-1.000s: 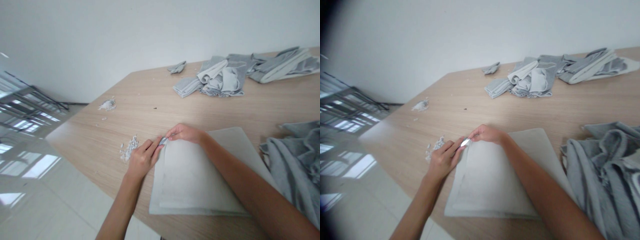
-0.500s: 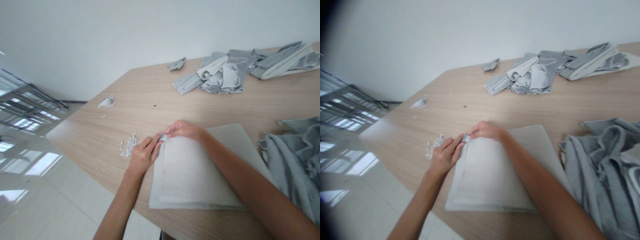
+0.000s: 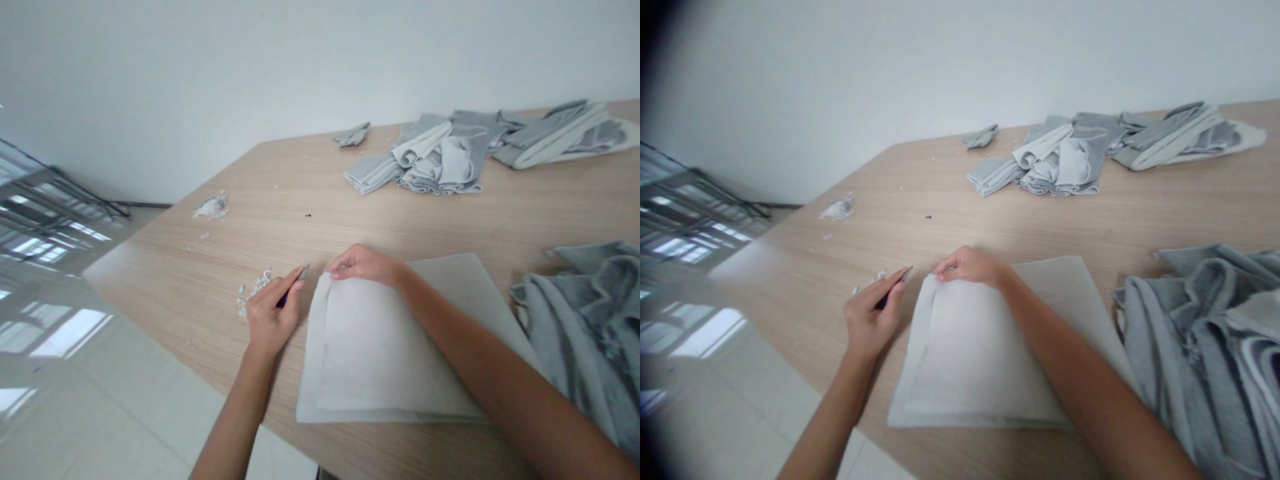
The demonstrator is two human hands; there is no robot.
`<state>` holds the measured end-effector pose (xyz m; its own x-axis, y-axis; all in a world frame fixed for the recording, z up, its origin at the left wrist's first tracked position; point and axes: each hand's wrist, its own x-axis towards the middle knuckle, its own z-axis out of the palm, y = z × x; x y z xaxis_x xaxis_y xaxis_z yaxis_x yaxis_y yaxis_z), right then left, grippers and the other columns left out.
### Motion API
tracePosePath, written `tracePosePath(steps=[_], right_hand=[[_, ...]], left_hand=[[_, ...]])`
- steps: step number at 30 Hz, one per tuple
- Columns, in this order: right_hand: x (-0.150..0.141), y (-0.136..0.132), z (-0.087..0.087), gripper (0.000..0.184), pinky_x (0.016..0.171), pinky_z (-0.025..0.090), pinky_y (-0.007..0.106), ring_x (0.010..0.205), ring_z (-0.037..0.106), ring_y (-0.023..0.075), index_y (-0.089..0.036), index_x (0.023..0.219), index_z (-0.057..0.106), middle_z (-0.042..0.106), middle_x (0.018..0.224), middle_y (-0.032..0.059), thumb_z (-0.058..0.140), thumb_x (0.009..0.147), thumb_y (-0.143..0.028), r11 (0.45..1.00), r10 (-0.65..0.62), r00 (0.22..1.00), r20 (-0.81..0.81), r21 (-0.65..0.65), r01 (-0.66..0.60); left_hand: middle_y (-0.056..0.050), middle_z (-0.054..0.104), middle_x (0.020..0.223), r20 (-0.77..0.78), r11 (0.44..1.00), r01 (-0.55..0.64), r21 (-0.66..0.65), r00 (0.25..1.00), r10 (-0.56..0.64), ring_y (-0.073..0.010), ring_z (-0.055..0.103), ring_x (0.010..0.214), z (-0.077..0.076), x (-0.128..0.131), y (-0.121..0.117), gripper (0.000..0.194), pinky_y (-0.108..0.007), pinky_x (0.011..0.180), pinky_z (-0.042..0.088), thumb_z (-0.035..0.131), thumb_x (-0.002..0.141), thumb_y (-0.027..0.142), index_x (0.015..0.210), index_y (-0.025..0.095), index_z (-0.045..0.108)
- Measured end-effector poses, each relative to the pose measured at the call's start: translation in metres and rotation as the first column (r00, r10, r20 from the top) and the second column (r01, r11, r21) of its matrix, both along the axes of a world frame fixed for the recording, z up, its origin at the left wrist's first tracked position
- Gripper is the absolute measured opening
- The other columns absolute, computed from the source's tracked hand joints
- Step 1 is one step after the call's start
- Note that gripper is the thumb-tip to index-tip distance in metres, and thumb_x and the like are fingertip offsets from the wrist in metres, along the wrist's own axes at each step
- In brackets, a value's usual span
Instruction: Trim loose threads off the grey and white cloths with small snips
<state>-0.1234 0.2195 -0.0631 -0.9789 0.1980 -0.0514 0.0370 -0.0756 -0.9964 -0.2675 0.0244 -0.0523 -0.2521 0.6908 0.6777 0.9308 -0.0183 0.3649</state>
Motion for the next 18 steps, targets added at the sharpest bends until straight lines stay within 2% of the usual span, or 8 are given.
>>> tracePosePath(steps=[3,7,12,15,18], right_hand=[[-0.001,0.0,-0.001,0.026,0.079,0.051,0.027,0.083,0.068,0.0168,-0.016,0.092,0.078,0.077,0.095,0.006,0.078,0.071,-0.031,1.0,-0.008,1.0,-0.006,0.013,0.008],[0.0,0.001,-0.002,0.027,0.077,0.051,0.027,0.082,0.068,0.0166,-0.017,0.093,0.078,0.077,0.095,0.0058,0.08,0.068,-0.03,1.0,-0.013,1.0,-0.002,-0.006,0.013],[0.0,0.0,-0.002,0.034,0.078,0.049,0.027,0.081,0.068,0.0156,-0.016,0.098,0.077,0.076,0.095,0.0057,0.08,0.069,-0.034,0.998,-0.006,0.999,-0.034,-0.057,0.004],[-0.002,-0.003,-0.002,0.031,0.076,0.048,0.027,0.079,0.066,0.0157,-0.014,0.089,0.077,0.076,0.089,0.0064,0.078,0.071,-0.039,0.996,-0.082,0.995,-0.061,0.012,0.083],[-0.005,-0.005,-0.003,0.03,0.071,0.046,0.026,0.073,0.064,0.0149,-0.013,0.082,0.077,0.075,0.081,0.0056,0.077,0.072,-0.041,0.989,-0.122,0.991,-0.059,0.076,0.126]], left_hand=[[-0.009,0.076,0.105,0.181,0.986,-0.151,0.076,0.974,0.135,-0.0215,0.072,0.093,0.002,-0.004,-0.003,0.026,-0.035,0.085,0.057,0.06,0.093,0.032,0.111,0.019,0.074],[-0.01,0.075,0.109,0.305,0.968,-0.224,0.117,0.935,0.18,-0.0231,0.071,0.098,0.005,-0.006,-0.006,0.028,-0.038,0.089,0.057,0.061,0.092,0.035,0.11,0.019,0.074],[-0.009,0.075,0.11,0.228,0.957,-0.278,0.085,0.94,0.253,-0.023,0.071,0.097,0.016,-0.01,-0.019,0.031,-0.036,0.086,0.057,0.063,0.09,0.036,0.115,0.019,0.072],[-0.009,0.076,0.105,0.143,0.962,-0.269,0.042,0.955,0.26,-0.0225,0.072,0.092,0.017,-0.009,-0.032,0.032,-0.034,0.081,0.057,0.063,0.09,0.035,0.116,0.019,0.072],[-0.008,0.076,0.105,0.042,0.975,-0.221,-0.006,0.974,0.221,-0.0223,0.072,0.091,0.01,0.003,-0.05,0.032,-0.033,0.08,0.056,0.063,0.09,0.033,0.118,0.021,0.07]])
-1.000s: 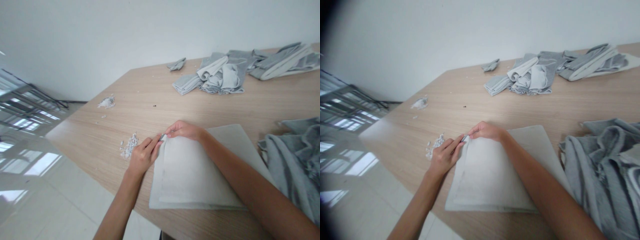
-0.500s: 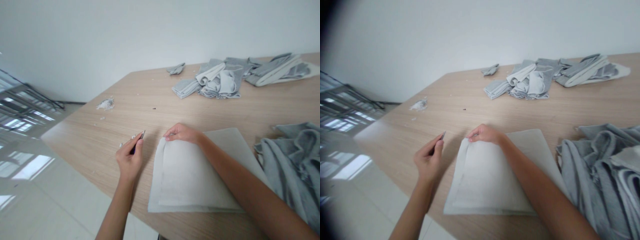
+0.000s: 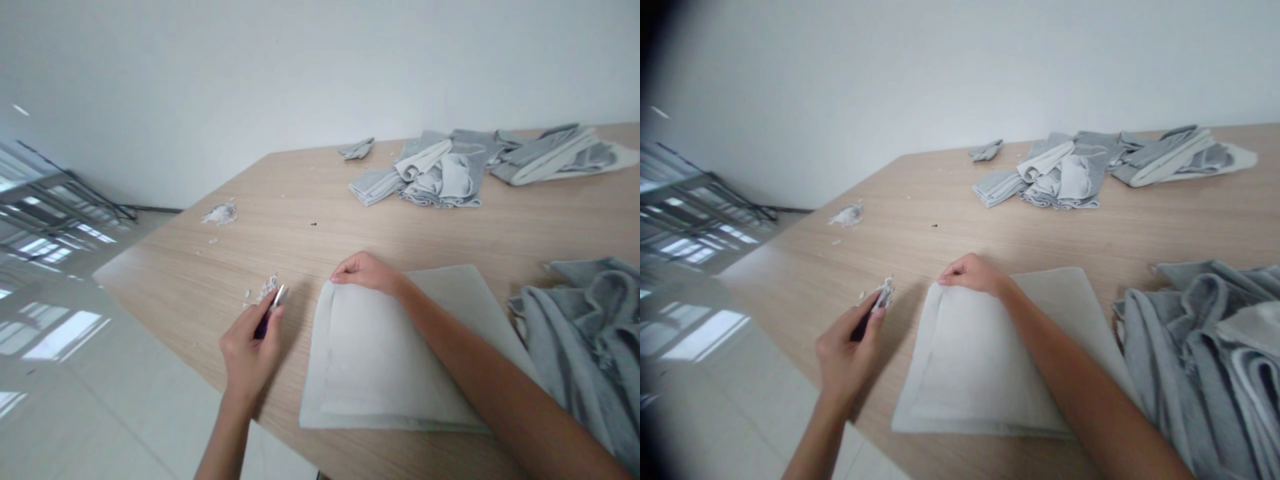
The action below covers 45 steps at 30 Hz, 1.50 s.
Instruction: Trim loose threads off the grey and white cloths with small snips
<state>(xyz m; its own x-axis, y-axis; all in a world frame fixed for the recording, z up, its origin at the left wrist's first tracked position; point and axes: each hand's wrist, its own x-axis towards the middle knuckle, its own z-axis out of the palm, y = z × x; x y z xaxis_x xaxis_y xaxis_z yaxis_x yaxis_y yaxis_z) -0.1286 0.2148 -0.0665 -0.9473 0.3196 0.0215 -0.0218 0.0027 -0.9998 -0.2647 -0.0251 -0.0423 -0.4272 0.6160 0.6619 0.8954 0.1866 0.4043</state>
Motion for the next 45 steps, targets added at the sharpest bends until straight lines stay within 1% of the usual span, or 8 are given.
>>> tracePosePath(steps=[9,15,20,24,28,34,41,45], right_hand=[[-0.002,0.005,-0.005,0.03,0.073,0.049,0.03,0.072,0.064,0.0155,-0.015,0.076,0.074,0.073,0.076,0.0056,0.077,0.067,-0.043,0.932,-0.338,0.941,0.002,-0.138,0.335],[-0.007,-0.001,0.014,0.027,0.077,0.051,0.035,0.074,0.066,0.0203,-0.017,0.073,0.073,0.073,0.075,0.0078,0.073,0.069,-0.043,0.811,-0.56,0.822,-0.106,0.132,0.57],[-0.038,-0.026,0.071,0.016,0.074,0.05,0.032,0.075,0.067,0.0202,-0.018,0.074,0.076,0.075,0.08,0.0077,0.074,0.074,-0.034,0.778,-0.372,0.909,-0.188,0.47,0.416],[-0.093,-0.056,0.104,0.009,0.07,0.046,0.027,0.071,0.064,0.0154,-0.016,0.072,0.076,0.074,0.077,0.0058,0.076,0.075,-0.024,0.667,-0.113,0.978,-0.176,0.716,0.206],[-0.15,-0.076,0.103,0.002,0.069,0.047,0.026,0.068,0.063,0.0141,-0.011,0.071,0.075,0.071,0.071,0.0073,0.076,0.072,-0.012,0.584,0.042,0.999,-0.028,0.811,-0.002],[-0.178,-0.075,0.087,0.029,0.071,0.053,0.023,0.075,0.071,0.0152,-0.009,0.078,0.075,0.076,0.078,0.0082,0.056,0.067,0.011,0.614,0.236,0.951,0.199,0.728,-0.304],[-0.132,-0.049,0.103,0.045,0.088,0.054,0.034,0.088,0.074,0.0207,-0.007,0.129,0.062,0.078,0.092,0.0136,0.064,0.088,-0.025,0.712,-0.02,0.996,0.087,0.701,-0.047],[-0.084,-0.017,0.101,0.038,0.091,0.055,0.036,0.093,0.074,0.0212,-0.009,0.124,0.066,0.077,0.098,0.0141,0.058,0.087,-0.017,0.714,-0.133,0.991,0.028,0.696,0.076]], left_hand=[[-0.006,0.076,0.099,0.14,0.994,-0.111,0.004,0.984,0.109,-0.0217,0.072,0.085,-0.023,0.055,-0.045,0.03,-0.031,0.071,0.057,0.063,0.091,0.034,0.118,0.023,0.069],[-0.006,0.076,0.103,0.237,1.0,0.015,0.022,0.971,-0.02,-0.0217,0.072,0.086,-0.029,0.051,-0.045,0.03,-0.032,0.072,0.06,0.063,0.09,0.032,0.119,0.023,0.069],[-0.007,0.075,0.104,0.282,0.995,-0.024,0.092,0.959,-0.003,-0.0215,0.072,0.086,-0.032,0.051,-0.049,0.03,-0.033,0.075,0.059,0.062,0.091,0.031,0.119,0.021,0.068],[-0.007,0.075,0.105,0.286,0.993,-0.014,0.118,0.958,-0.021,-0.0223,0.072,0.09,-0.034,0.052,-0.049,0.029,-0.036,0.082,0.059,0.061,0.092,0.03,0.119,0.022,0.067],[-0.008,0.075,0.104,0.277,0.99,0.025,0.139,0.959,-0.063,-0.022,0.072,0.09,-0.034,0.052,-0.049,0.028,-0.035,0.079,0.06,0.061,0.092,0.028,0.118,0.021,0.066],[-0.009,0.075,0.104,0.294,0.983,0.014,0.185,0.953,-0.069,-0.0196,0.072,0.088,-0.035,0.051,-0.048,0.029,-0.031,0.078,0.06,0.061,0.092,0.025,0.12,0.019,0.065],[-0.006,0.075,0.1,0.304,0.983,0.025,0.182,0.949,-0.081,-0.0167,0.072,0.083,-0.035,0.051,-0.049,0.027,-0.026,0.075,0.059,0.06,0.093,0.026,0.118,0.018,0.066],[-0.006,0.075,0.1,0.296,0.984,0.015,0.178,0.953,-0.067,-0.0169,0.071,0.082,-0.037,0.051,-0.049,0.027,-0.027,0.075,0.059,0.06,0.093,0.029,0.117,0.018,0.067]])
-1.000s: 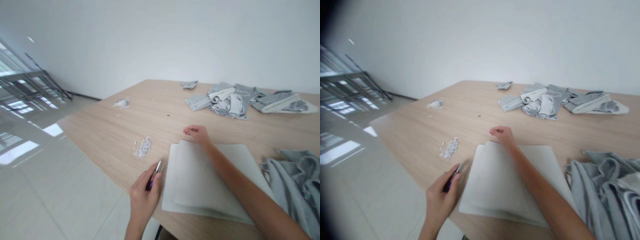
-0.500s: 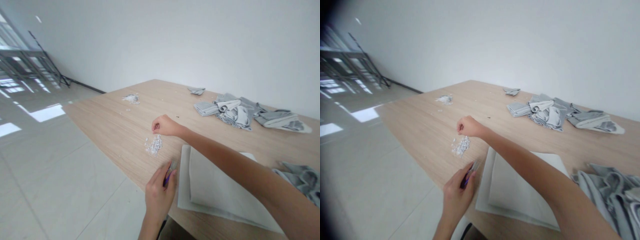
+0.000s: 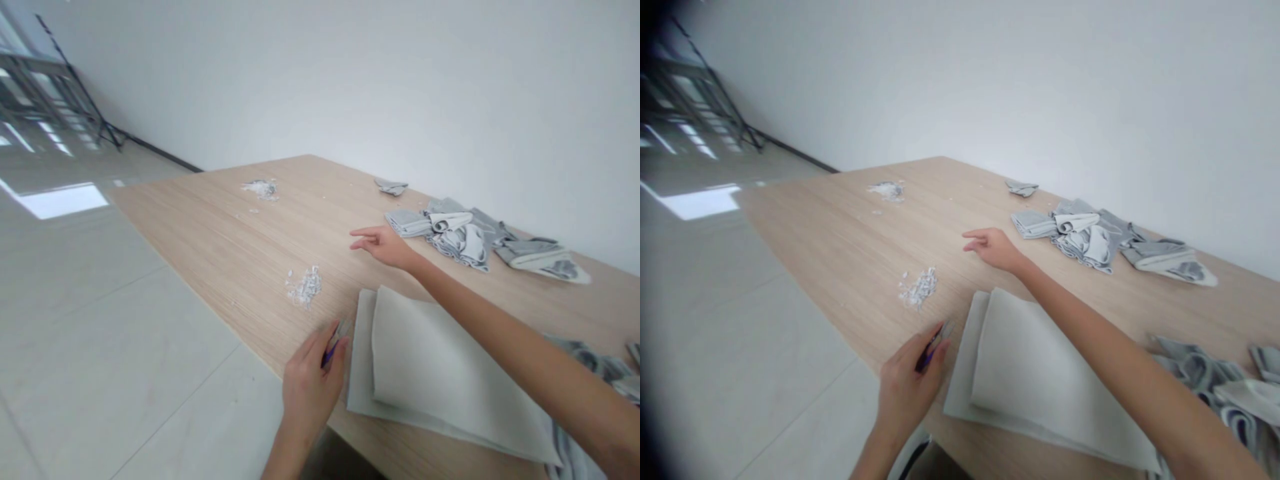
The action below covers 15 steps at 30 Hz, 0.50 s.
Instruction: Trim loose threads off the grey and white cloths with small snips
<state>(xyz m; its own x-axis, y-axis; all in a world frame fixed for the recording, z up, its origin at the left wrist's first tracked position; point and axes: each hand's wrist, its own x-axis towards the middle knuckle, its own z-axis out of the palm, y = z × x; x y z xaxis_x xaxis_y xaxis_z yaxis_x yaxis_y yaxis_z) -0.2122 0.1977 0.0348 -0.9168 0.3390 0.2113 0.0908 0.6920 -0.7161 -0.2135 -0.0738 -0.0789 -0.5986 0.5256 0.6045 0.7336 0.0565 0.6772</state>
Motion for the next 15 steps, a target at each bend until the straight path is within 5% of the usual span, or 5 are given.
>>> tracePosePath(steps=[7,15], right_hand=[[0.09,0.031,-0.049,0.026,0.084,0.058,0.036,0.09,0.073,0.0233,-0.014,0.101,0.076,0.076,0.103,0.0135,0.069,0.078,-0.024,0.968,-0.249,0.964,0.097,0.034,0.247],[0.11,0.012,-0.088,0.034,0.072,0.051,0.031,0.077,0.068,0.0205,-0.014,0.098,0.078,0.077,0.09,0.009,0.069,0.079,-0.04,0.977,-0.209,0.973,0.103,-0.031,0.213]], left_hand=[[-0.007,0.076,0.098,-0.062,0.999,-0.009,-0.049,0.998,0.006,-0.0198,0.072,0.083,-0.001,-0.002,0.003,0.028,-0.031,0.078,0.059,0.059,0.093,0.034,0.113,0.017,0.069],[-0.006,0.075,0.109,-0.067,0.991,-0.009,-0.132,0.998,0.0,-0.0229,0.072,0.095,-0.001,-0.003,0.004,0.03,-0.036,0.088,0.058,0.058,0.093,0.039,0.114,0.021,0.07]])
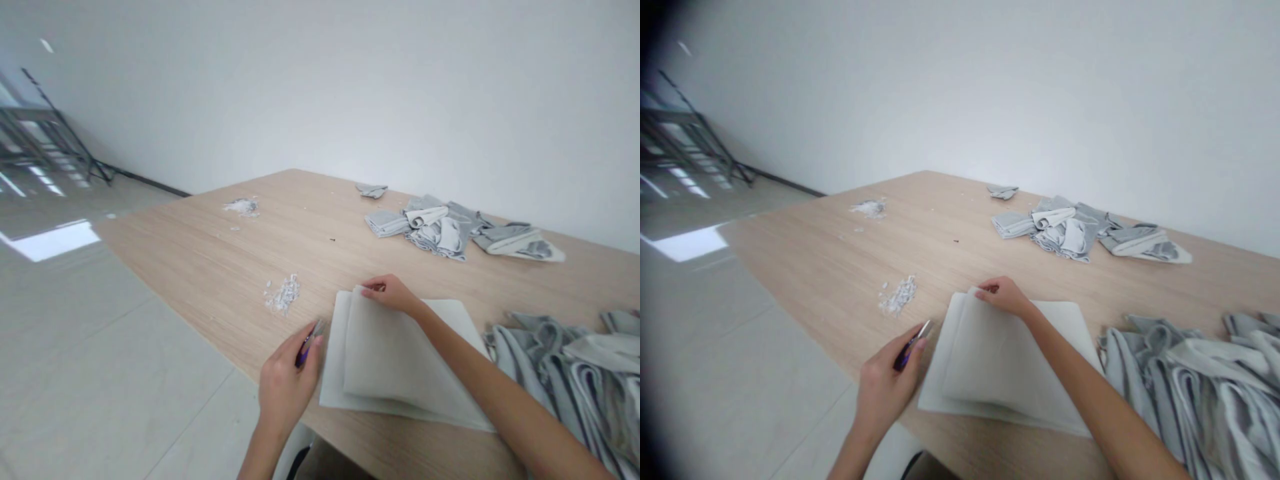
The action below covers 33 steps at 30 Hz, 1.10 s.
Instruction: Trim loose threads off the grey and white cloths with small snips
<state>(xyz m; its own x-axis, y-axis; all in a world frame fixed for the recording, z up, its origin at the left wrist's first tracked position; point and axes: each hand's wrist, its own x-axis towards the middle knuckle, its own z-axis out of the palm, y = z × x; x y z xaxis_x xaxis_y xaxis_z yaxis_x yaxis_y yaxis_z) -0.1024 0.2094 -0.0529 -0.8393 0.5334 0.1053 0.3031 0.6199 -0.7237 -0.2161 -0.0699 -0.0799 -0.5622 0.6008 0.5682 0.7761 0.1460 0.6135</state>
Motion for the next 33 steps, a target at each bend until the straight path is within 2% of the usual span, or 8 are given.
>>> tracePosePath(steps=[5,11,16,19,22,27,30,33], right_hand=[[0.005,-0.004,-0.004,0.028,0.067,0.045,0.029,0.073,0.064,0.0187,-0.014,0.091,0.079,0.076,0.085,0.0066,0.067,0.078,-0.036,0.997,-0.026,0.998,-0.06,-0.074,0.022],[0.014,-0.004,-0.01,0.033,0.066,0.044,0.028,0.072,0.063,0.0176,-0.013,0.086,0.076,0.073,0.081,0.0051,0.067,0.078,-0.044,0.948,-0.059,0.968,-0.243,-0.316,-0.022],[0.017,0.0,-0.015,0.032,0.064,0.043,0.026,0.07,0.062,0.0161,-0.014,0.084,0.075,0.072,0.079,0.0032,0.067,0.079,-0.045,0.895,-0.001,0.954,-0.299,-0.425,-0.132],[0.019,0.001,-0.012,0.035,0.062,0.043,0.026,0.069,0.063,0.0164,-0.014,0.088,0.076,0.072,0.079,0.0032,0.068,0.079,-0.047,0.868,0.021,0.961,-0.277,-0.472,-0.155],[0.022,0.001,-0.008,0.038,0.064,0.045,0.026,0.07,0.063,0.017,-0.014,0.092,0.076,0.072,0.079,0.0029,0.069,0.078,-0.049,0.836,0.04,0.958,-0.284,-0.515,-0.188],[0.023,0.007,-0.009,0.04,0.067,0.045,0.027,0.073,0.062,0.0162,-0.014,0.089,0.075,0.071,0.079,0.0023,0.067,0.079,-0.052,0.822,0.092,0.947,-0.308,-0.513,-0.247],[0.021,0.011,-0.012,0.041,0.066,0.044,0.026,0.071,0.06,0.0147,-0.015,0.092,0.075,0.071,0.08,0.0015,0.067,0.079,-0.052,0.797,0.106,0.948,-0.302,-0.544,-0.262],[0.019,0.013,-0.016,0.039,0.064,0.043,0.025,0.069,0.059,0.0139,-0.014,0.092,0.075,0.07,0.078,0.0017,0.066,0.08,-0.051,0.767,0.13,0.944,-0.304,-0.573,-0.29]], left_hand=[[-0.005,0.075,0.11,0.006,0.999,-0.01,-0.041,1.0,0.01,-0.0234,0.072,0.097,0.001,0.0,0.0,0.032,-0.037,0.088,0.058,0.058,0.093,0.042,0.115,0.023,0.07],[-0.002,0.076,0.108,0.025,0.994,0.015,-0.106,1.0,-0.012,-0.0227,0.072,0.096,0.006,-0.003,0.002,0.032,-0.034,0.085,0.059,0.058,0.092,0.044,0.114,0.025,0.071],[-0.004,0.075,0.11,-0.017,0.989,0.125,-0.074,0.992,-0.126,-0.0211,0.071,0.097,0.039,-0.011,0.02,0.03,-0.032,0.087,0.057,0.06,0.092,0.039,0.115,0.023,0.071],[-0.005,0.075,0.109,-0.111,0.963,0.266,-0.049,0.956,-0.27,-0.0188,0.071,0.094,0.066,-0.016,0.053,0.029,-0.03,0.084,0.056,0.06,0.093,0.035,0.118,0.023,0.07],[-0.005,0.075,0.096,-0.224,0.894,0.421,-0.154,0.866,-0.446,-0.0156,0.069,0.08,0.082,-0.019,0.096,0.032,-0.026,0.073,0.054,0.058,0.094,0.034,0.123,0.022,0.067],[-0.006,0.071,0.088,-0.38,0.804,0.5,-0.32,0.71,-0.593,-0.0136,0.064,0.069,0.078,-0.03,0.144,0.036,-0.024,0.064,0.05,0.056,0.095,0.035,0.127,0.02,0.065],[-0.006,0.069,0.086,-0.378,0.775,0.53,-0.344,0.677,-0.631,-0.0129,0.061,0.068,0.069,-0.041,0.149,0.035,-0.023,0.062,0.048,0.057,0.095,0.033,0.126,0.02,0.066],[-0.003,0.065,0.079,-0.331,0.77,0.551,-0.322,0.697,-0.636,-0.0111,0.056,0.063,0.062,-0.051,0.146,0.034,-0.022,0.058,0.043,0.059,0.093,0.028,0.126,0.021,0.066]])
